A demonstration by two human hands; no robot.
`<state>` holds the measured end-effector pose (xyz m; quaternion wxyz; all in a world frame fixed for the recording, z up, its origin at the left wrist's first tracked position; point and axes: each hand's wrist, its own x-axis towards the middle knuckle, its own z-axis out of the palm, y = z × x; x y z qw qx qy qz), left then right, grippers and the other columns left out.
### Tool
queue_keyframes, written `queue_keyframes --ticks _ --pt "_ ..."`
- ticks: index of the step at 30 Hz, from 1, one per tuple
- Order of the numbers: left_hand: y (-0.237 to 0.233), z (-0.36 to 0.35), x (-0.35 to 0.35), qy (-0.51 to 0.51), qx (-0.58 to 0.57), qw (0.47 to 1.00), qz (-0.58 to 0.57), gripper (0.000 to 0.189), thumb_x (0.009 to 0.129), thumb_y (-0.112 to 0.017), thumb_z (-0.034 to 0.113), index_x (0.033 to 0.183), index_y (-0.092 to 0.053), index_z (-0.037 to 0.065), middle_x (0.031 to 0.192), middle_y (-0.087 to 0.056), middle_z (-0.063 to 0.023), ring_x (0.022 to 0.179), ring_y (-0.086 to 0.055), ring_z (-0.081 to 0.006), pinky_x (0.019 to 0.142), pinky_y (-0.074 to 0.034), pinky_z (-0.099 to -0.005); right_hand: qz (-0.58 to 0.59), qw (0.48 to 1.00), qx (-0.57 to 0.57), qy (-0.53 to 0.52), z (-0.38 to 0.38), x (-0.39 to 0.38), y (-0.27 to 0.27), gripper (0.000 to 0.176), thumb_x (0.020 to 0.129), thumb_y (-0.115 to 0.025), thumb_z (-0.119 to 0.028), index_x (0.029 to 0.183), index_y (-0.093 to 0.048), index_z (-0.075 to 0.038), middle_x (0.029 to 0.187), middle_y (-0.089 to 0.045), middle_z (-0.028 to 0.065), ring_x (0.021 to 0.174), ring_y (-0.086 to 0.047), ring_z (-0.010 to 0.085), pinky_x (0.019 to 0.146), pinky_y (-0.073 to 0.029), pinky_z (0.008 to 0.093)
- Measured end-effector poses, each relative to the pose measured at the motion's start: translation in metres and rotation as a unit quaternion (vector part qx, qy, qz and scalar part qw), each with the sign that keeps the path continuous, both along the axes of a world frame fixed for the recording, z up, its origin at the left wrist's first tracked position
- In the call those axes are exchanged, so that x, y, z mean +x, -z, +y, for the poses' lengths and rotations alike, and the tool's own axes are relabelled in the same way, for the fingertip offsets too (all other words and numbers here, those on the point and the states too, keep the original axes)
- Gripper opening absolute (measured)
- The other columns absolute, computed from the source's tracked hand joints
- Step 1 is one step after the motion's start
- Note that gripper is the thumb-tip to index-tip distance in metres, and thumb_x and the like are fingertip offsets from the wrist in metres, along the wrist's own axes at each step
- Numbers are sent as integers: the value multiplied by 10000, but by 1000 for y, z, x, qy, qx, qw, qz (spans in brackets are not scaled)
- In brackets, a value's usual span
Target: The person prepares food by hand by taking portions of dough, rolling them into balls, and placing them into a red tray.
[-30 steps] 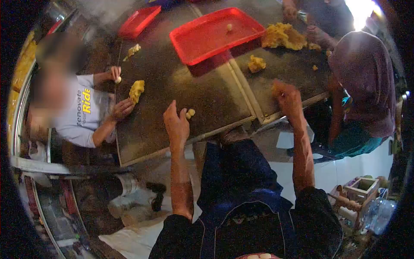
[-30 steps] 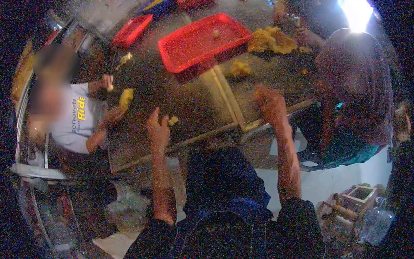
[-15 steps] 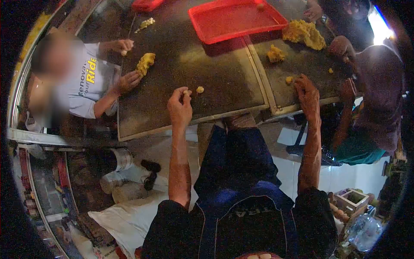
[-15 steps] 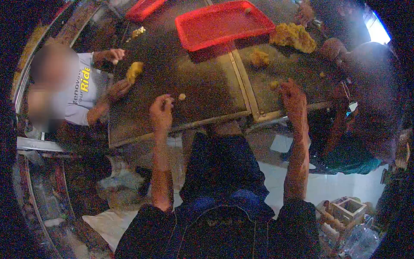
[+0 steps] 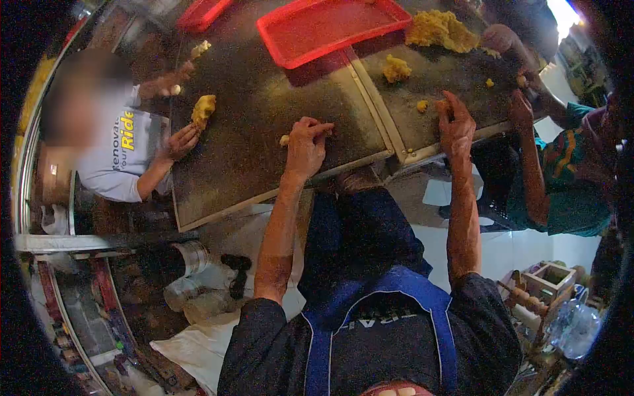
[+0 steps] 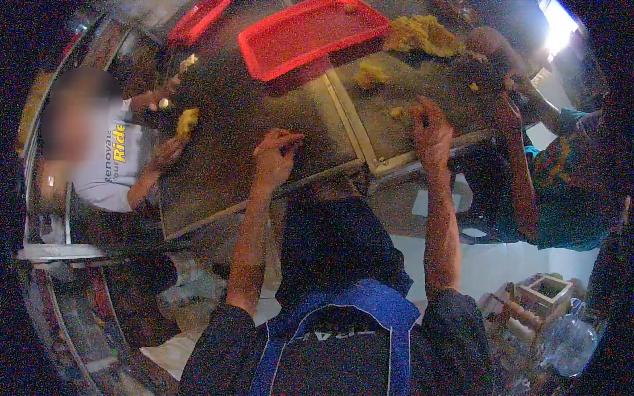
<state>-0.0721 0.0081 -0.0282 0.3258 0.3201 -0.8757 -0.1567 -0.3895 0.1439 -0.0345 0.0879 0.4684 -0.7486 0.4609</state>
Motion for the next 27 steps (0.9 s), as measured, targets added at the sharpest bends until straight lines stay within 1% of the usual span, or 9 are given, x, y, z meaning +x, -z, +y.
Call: queue_keyframes --ticks 7,10,13,15,17,20,23,25,27 --pt "2 -8 8 -47 18 999 -17 138 865 -622 57 980 -673 2 863 -629 -156 792 -616 -329 738 -486 -425 10 1000 14 -13 -6 -2 9 325 924 -662 -211 1227 -651 -95 1185 -667 147 1072 -647 323 913 -506 404" --pt "-6 -3 8 -55 96 993 30 116 893 -619 64 979 -672 7 868 -653 -122 805 -637 -262 735 -497 -370 104 984 109 -93 -8 1 10 373 907 -676 -229 1261 -635 -119 1267 -628 127 1195 -570 345 1005 -453 411" --pt "-30 8 0 -74 198 972 99 104 922 -637 97 972 -678 16 871 -669 -59 815 -632 -160 726 -498 -303 345 905 230 -97 -11 9 -15 433 876 -707 -249 1285 -620 -132 1357 -572 114 1292 -495 320 1062 -408 407" --pt "-42 10 -6 -82 252 957 116 109 931 -653 119 970 -681 21 874 -669 -26 816 -617 -110 720 -494 -269 305 950 55 -47 -17 35 -31 431 859 -729 -233 1262 -630 -117 1332 -591 116 1279 -512 308 1065 -409 410" --pt "-44 16 -10 -39 342 922 177 136 917 -694 155 969 -685 30 860 -651 13 779 -579 -72 684 -482 -243 70 983 25 -169 -31 74 -27 409 849 -741 -222 1227 -642 -100 1248 -642 110 1196 -582 289 1014 -457 388" --pt "-49 22 -17 -17 464 859 214 132 915 -698 148 975 -685 32 845 -649 11 761 -578 -79 691 -469 -224 -83 945 -32 -314 -44 132 -27 376 854 -736 -184 1206 -645 -86 1122 -685 102 1041 -660 260 915 -516 357" --pt "-45 12 3 -99 363 914 151 119 928 -679 137 980 -679 31 870 -664 0 778 -592 -82 705 -473 -226 -169 901 -66 -394 -63 151 -18 319 860 -725 -138 1165 -663 -68 1086 -694 113 957 -688 233 830 -544 328" --pt "-43 10 18 -105 352 917 157 122 931 -675 137 982 -673 26 878 -666 -7 784 -597 -83 709 -477 -226 -198 942 -97 -253 -73 160 -23 241 868 -708 -95 1104 -685 -50 1063 -697 116 939 -687 209 810 -544 320" --pt "-40 13 27 -112 344 919 159 126 934 -670 137 984 -666 21 886 -668 -13 789 -602 -84 713 -481 -227 -217 916 -68 -331 -74 176 -25 215 872 -704 -99 1080 -692 -46 1056 -698 119 940 -685 199 808 -542 314"
